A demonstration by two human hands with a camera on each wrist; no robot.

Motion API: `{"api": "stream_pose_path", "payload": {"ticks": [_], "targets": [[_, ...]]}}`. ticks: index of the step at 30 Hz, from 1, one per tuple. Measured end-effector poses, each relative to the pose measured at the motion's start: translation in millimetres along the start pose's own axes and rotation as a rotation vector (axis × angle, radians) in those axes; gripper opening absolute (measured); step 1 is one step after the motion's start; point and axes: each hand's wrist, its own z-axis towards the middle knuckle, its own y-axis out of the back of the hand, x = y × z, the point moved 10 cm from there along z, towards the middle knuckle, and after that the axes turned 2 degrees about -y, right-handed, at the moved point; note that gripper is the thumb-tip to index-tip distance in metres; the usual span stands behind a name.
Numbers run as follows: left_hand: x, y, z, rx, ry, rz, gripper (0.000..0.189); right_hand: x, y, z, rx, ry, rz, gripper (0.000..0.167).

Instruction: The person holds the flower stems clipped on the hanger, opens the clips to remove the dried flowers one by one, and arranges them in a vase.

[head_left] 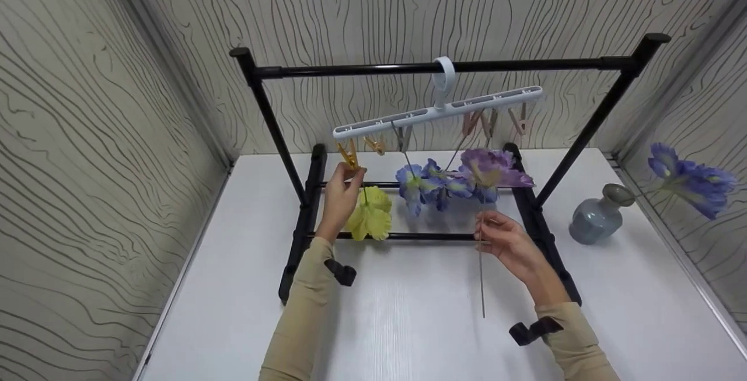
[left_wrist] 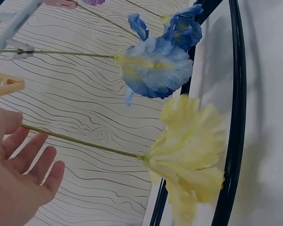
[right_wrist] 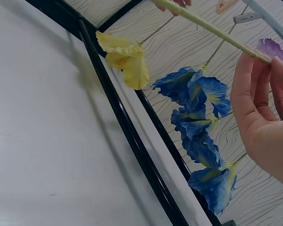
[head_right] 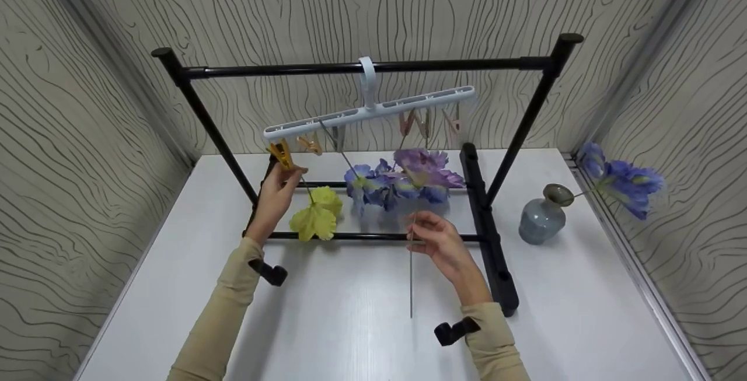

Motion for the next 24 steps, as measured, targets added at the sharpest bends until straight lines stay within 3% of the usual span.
{"api": "stream_pose_path", "payload": {"ticks": [5, 10, 19, 24], "targets": [[-3.5, -1.0, -2.9, 0.014, -0.014, 0.028, 0.021, 11, 13, -4.6, -0.107, 0.022, -0.015, 0.040], [2.0, 1.1, -7.2, 0.004, -0.020, 0.019, 0.019, 24, 27, -11.4, -0.235, 0.054, -0.028, 0.035], [14.0, 8.0, -17.2, -0.015, -0.027, 0.003, 0.020, 54, 30, -21.1, -0.127, 0.194, 0.124, 0.041], [19.0, 7.3, -20.2, 0.001, 0.005, 0.011, 0.019, 67, 38, -26.8, -0.213, 0.229, 0.116, 0.035]]}}
